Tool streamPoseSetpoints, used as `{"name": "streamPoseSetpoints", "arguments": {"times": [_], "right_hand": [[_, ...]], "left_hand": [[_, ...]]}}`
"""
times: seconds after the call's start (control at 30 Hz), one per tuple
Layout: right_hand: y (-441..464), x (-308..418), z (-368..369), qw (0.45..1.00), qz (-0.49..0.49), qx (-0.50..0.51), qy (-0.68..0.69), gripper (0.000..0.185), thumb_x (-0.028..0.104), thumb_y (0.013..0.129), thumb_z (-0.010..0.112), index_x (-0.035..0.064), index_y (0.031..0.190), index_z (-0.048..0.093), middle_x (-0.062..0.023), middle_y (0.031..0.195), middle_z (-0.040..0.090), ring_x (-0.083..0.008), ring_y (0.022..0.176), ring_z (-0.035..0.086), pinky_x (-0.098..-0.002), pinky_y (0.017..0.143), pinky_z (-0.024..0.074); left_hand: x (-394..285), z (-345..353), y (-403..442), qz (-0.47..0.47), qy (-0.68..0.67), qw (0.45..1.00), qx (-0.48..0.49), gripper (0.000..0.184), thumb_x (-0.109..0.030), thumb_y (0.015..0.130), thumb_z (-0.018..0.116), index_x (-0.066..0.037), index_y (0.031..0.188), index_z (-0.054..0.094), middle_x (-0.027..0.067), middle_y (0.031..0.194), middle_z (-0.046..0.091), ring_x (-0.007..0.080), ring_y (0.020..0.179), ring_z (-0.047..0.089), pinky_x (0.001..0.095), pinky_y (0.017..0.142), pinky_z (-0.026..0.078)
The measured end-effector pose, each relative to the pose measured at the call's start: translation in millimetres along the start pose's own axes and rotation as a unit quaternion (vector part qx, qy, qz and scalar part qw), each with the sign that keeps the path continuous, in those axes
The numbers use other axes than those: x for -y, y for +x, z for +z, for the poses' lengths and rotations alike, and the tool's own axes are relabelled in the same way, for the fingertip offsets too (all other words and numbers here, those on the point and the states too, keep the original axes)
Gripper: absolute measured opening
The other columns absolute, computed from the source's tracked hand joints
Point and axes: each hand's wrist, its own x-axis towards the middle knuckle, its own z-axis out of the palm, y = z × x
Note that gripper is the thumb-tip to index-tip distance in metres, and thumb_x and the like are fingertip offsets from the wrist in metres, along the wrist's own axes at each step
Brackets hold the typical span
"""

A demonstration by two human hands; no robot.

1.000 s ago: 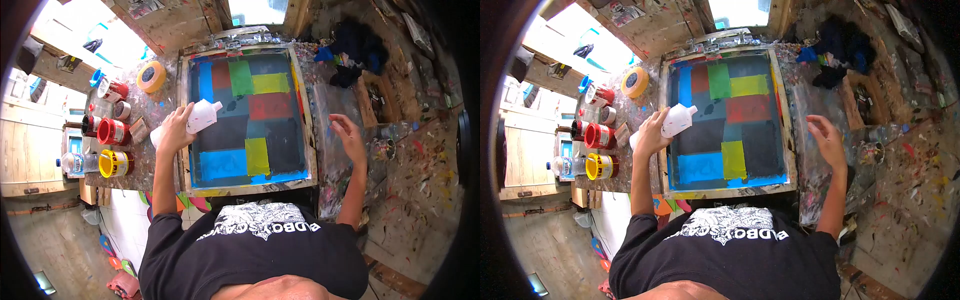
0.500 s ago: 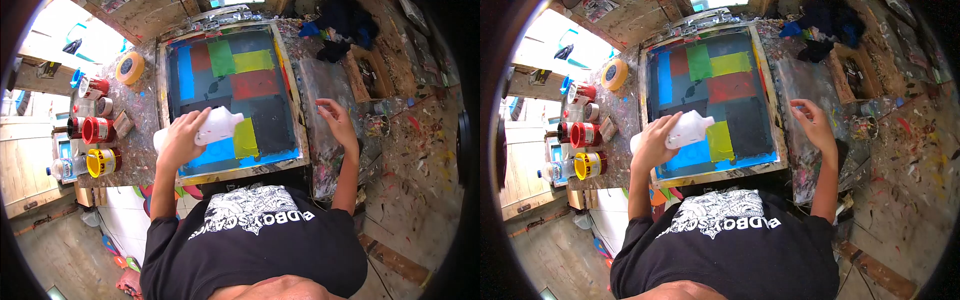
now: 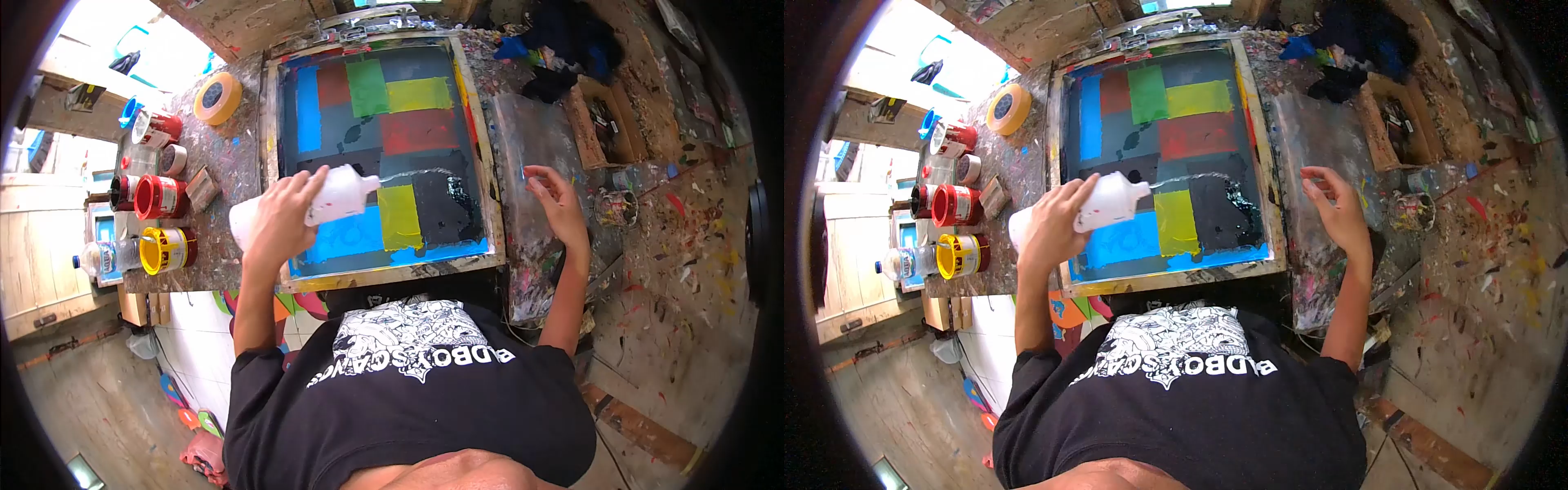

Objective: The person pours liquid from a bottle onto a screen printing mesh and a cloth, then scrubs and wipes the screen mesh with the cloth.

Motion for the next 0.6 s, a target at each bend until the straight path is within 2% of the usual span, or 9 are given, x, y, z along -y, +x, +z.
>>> {"name": "streamPoseSetpoints", "arguments": {"times": [0.1,0.13,0.17,0.3,0.37,0.5,0.6], "right_hand": [[4.0,-5.5,1.1,1.000,-0.014,0.019,0.006,0.031,0.025,0.102,0.064,0.0027,0.123,0.068,-0.0052,0.115,0.073,-0.0135,0.099,0.067,-0.0302,0.089,0.0519],[3.5,-2.3,1.6,1.000,-0.013,0.016,0.001,0.031,0.025,0.102,0.064,0.0026,0.124,0.068,-0.0052,0.115,0.073,-0.0136,0.099,0.067,-0.0301,0.089,0.0518],[2.9,-0.9,2.3,1.000,-0.010,0.013,-0.004,0.031,0.025,0.102,0.063,0.0026,0.124,0.068,-0.0052,0.114,0.073,-0.0137,0.099,0.067,-0.0301,0.090,0.0517],[8.4,-6.5,1.8,1.000,-0.005,0.025,0.002,0.031,0.024,0.102,0.063,0.0032,0.124,0.068,-0.0049,0.114,0.073,-0.0135,0.099,0.067,-0.0299,0.090,0.0514],[14.0,-7.1,4.4,1.000,-0.004,0.024,0.007,0.030,0.024,0.102,0.063,0.0037,0.124,0.068,-0.0041,0.114,0.073,-0.0131,0.098,0.066,-0.0300,0.090,0.0513],[20.4,3.1,6.9,0.999,-0.015,0.038,-0.008,0.030,0.024,0.102,0.063,0.0038,0.124,0.068,-0.0041,0.113,0.072,-0.0128,0.097,0.066,-0.0303,0.089,0.0515],[16.9,5.3,4.7,0.999,-0.011,0.029,-0.029,0.029,0.023,0.102,0.064,0.0036,0.124,0.068,-0.0044,0.111,0.072,-0.0125,0.096,0.065,-0.0302,0.088,0.0516]], "left_hand": [[5.1,-18.3,-19.7,-0.049,0.036,0.997,0.044,0.084,-0.005,0.068,0.076,-0.008,0.149,0.052,0.0157,0.123,0.064,0.0369,0.113,0.062,0.0451,0.101,0.049],[7.9,-20.9,-29.7,-0.039,0.039,0.998,0.032,0.082,-0.001,0.064,0.071,-0.005,0.144,0.055,0.0163,0.114,0.064,0.0359,0.110,0.063,0.0452,0.099,0.050],[11.1,-23.3,-40.6,-0.041,0.039,0.998,0.033,0.082,-0.001,0.064,0.071,-0.005,0.144,0.055,0.0163,0.114,0.064,0.0359,0.110,0.063,0.0452,0.099,0.050],[22.9,-37.8,-64.1,-0.112,0.025,0.992,0.061,0.080,-0.007,0.063,0.073,-0.004,0.141,0.058,0.0190,0.115,0.069,0.0394,0.108,0.067,0.0479,0.094,0.053],[32.2,-43.2,-63.6,-0.177,0.055,0.982,0.037,0.079,-0.009,0.065,0.073,-0.004,0.142,0.057,0.0194,0.113,0.069,0.0404,0.105,0.067,0.0483,0.092,0.054],[53.2,-53.5,-36.9,-0.220,0.097,0.971,-0.009,0.076,-0.011,0.069,0.072,-0.003,0.142,0.055,0.0221,0.113,0.070,0.0401,0.106,0.068,0.0492,0.092,0.054],[80.9,-52.4,-20.3,-0.202,0.106,0.973,-0.042,0.075,-0.014,0.069,0.073,-0.002,0.141,0.055,0.0228,0.110,0.071,0.0398,0.106,0.069,0.0490,0.091,0.055]]}}
